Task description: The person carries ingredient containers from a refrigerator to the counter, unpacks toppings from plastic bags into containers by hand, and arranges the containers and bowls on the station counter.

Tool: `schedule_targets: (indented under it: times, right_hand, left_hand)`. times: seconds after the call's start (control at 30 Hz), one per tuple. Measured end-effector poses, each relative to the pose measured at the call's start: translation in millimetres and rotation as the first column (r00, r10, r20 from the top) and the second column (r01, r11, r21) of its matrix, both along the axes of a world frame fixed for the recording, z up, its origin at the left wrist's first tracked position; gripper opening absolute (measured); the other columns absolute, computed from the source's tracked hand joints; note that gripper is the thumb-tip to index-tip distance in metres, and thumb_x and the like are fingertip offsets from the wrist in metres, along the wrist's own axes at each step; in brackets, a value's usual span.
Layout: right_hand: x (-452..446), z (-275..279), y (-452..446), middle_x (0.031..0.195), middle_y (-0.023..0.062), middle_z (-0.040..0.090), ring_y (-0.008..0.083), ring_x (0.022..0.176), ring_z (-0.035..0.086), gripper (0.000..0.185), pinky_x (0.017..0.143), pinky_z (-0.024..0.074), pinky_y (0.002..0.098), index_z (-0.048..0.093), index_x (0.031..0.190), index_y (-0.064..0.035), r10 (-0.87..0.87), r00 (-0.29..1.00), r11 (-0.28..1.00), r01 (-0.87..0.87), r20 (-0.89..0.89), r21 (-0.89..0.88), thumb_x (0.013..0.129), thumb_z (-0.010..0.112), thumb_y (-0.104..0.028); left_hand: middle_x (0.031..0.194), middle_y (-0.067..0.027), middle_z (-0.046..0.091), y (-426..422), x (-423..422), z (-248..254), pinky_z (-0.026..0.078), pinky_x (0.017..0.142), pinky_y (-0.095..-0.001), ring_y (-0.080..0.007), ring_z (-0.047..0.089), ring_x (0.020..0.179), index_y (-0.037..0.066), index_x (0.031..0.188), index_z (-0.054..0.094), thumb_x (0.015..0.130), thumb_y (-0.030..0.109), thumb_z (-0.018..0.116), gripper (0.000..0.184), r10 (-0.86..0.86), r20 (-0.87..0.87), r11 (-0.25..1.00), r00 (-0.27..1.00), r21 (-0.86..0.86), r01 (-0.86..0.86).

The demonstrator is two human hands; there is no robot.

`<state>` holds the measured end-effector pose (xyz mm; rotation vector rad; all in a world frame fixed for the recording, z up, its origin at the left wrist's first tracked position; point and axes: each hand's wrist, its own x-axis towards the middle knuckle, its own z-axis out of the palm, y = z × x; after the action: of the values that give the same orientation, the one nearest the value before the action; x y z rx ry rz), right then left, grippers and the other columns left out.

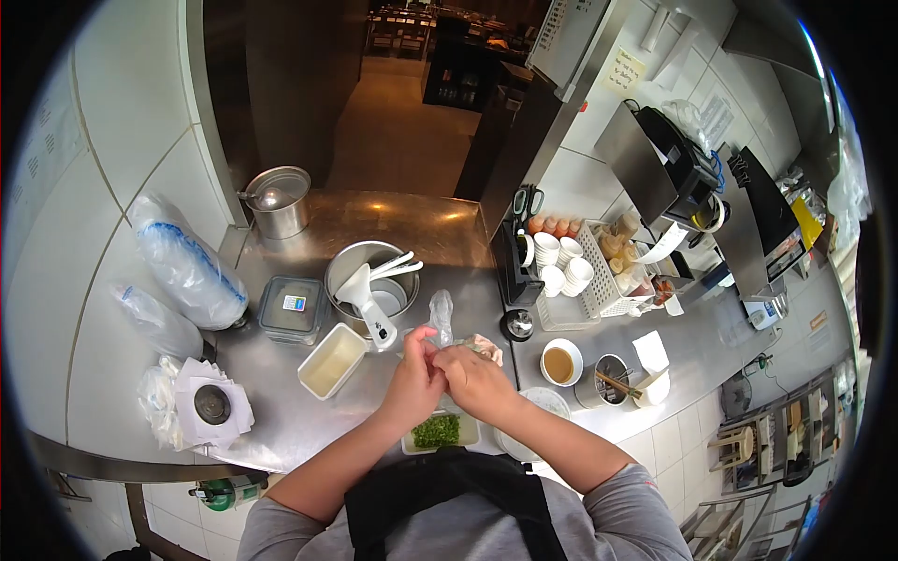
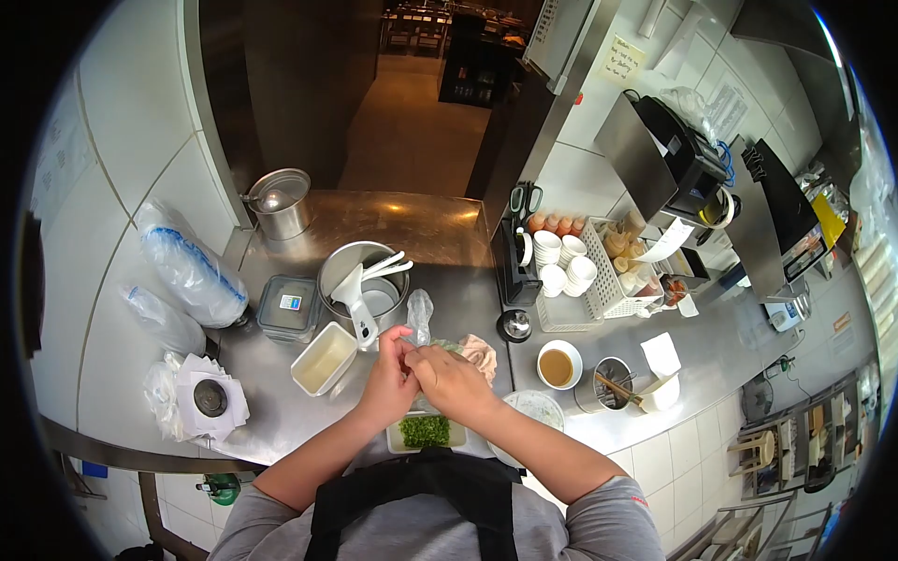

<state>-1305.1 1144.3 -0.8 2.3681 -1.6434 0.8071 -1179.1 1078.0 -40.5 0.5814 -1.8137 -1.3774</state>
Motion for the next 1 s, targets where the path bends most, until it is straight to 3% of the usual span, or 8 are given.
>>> schedule_targets:
  times: [0.27,0.37,0.47,0.53,0.63,0.73,0.83,1.0]
  right_hand:
    - [-6.2,-10.5,-0.7,0.089,0.0086,0.058,0.0255,0.078,0.061,0.035,0.065,0.0538,0.0346,0.043,0.103,-0.0042,0.047,0.998,0.995,-0.05,-0.038,-0.088,0.073,0.062,-0.006]
    - [-14.7,-16.5,3.0,0.088,0.0089,0.058,0.0256,0.077,0.061,0.034,0.063,0.0536,0.0355,0.041,0.1,-0.0047,0.104,0.994,0.992,-0.106,-0.03,-0.064,0.074,0.062,-0.006]
    - [-33.5,-25.6,13.2,0.087,0.0099,0.057,0.0271,0.076,0.06,0.035,0.06,0.0527,0.036,0.04,0.098,-0.0049,0.181,0.983,0.983,-0.181,-0.02,0.022,0.073,0.065,-0.004]
    - [-39.2,-24.3,17.7,0.087,0.0114,0.057,0.0296,0.074,0.059,0.037,0.059,0.0508,0.037,0.039,0.098,-0.0044,-0.021,0.992,0.998,0.014,0.124,0.056,0.073,0.066,-0.001]
    - [-32.4,-7.9,11.5,0.088,0.0125,0.058,0.0318,0.078,0.058,0.035,0.063,0.0491,0.0383,0.043,0.098,-0.0034,0.031,0.966,0.997,-0.049,0.257,0.066,0.073,0.068,-0.002]
    - [-8.7,15.2,1.2,0.089,0.013,0.059,0.0322,0.081,0.058,0.03,0.068,0.0478,0.0396,0.05,0.099,-0.0027,-0.003,0.964,0.999,-0.007,0.267,0.036,0.074,0.068,-0.004]
    - [-5.6,2.6,-3.2,0.09,0.013,0.058,0.0321,0.085,0.058,0.027,0.072,0.0476,0.0396,0.055,0.098,-0.0028,-0.016,0.979,0.995,-0.003,0.203,0.096,0.075,0.069,-0.005]
    - [-3.2,-1.3,0.6,0.088,0.0106,0.059,0.0315,0.085,0.058,0.025,0.073,0.0483,0.0388,0.057,0.094,-0.0044,-0.082,0.956,0.992,0.051,0.282,0.118,0.073,0.071,-0.006]
  left_hand:
    - [0.082,-0.0083,0.05,-0.3,0.1,-1.9,0.045,0.063,-0.0305,-0.0168,0.054,0.07,0.004,0.122,0.028,0.083,-0.003,0.055,0.048,-0.019,-0.048,0.997,0.999,0.072,0.023]
    - [0.08,-0.0049,0.046,-1.4,1.3,-8.8,0.042,0.062,-0.0265,-0.0127,0.048,0.068,0.003,0.121,0.029,0.082,-0.004,0.053,0.047,-0.051,-0.067,0.995,0.996,0.086,0.057]
    - [0.081,-0.0026,0.043,-19.7,14.7,-21.5,0.039,0.062,-0.0231,-0.01,0.044,0.069,0.003,0.12,0.031,0.081,-0.006,0.051,0.045,0.053,-0.063,0.997,0.997,0.065,-0.049]
    - [0.081,-0.0012,0.042,-35.4,28.0,-12.4,0.037,0.061,-0.0218,-0.0086,0.042,0.068,0.003,0.119,0.033,0.08,-0.008,0.05,0.044,0.091,-0.075,0.98,0.993,0.183,-0.076]
    - [0.081,-0.0013,0.043,-29.0,26.4,-4.6,0.038,0.062,-0.0219,-0.0081,0.043,0.069,0.003,0.118,0.035,0.08,-0.007,0.052,0.043,0.026,-0.056,0.99,0.998,0.137,-0.019]
    - [0.085,-0.0003,0.04,-21.0,18.9,2.8,0.037,0.064,-0.0197,-0.0065,0.041,0.073,0.006,0.118,0.033,0.079,-0.012,0.048,0.046,-0.009,-0.071,0.98,0.997,0.198,0.023]
    - [0.086,-0.0005,0.041,-12.8,14.5,1.5,0.038,0.065,-0.02,-0.0063,0.042,0.074,0.006,0.116,0.033,0.079,-0.011,0.05,0.044,-0.018,-0.043,0.993,0.999,0.114,0.023]
    - [0.089,-0.0015,0.042,-7.0,14.7,-4.4,0.039,0.068,-0.0201,-0.0063,0.043,0.078,0.007,0.106,0.034,0.081,-0.01,0.05,0.035,-0.053,-0.099,0.987,0.994,0.147,0.067]
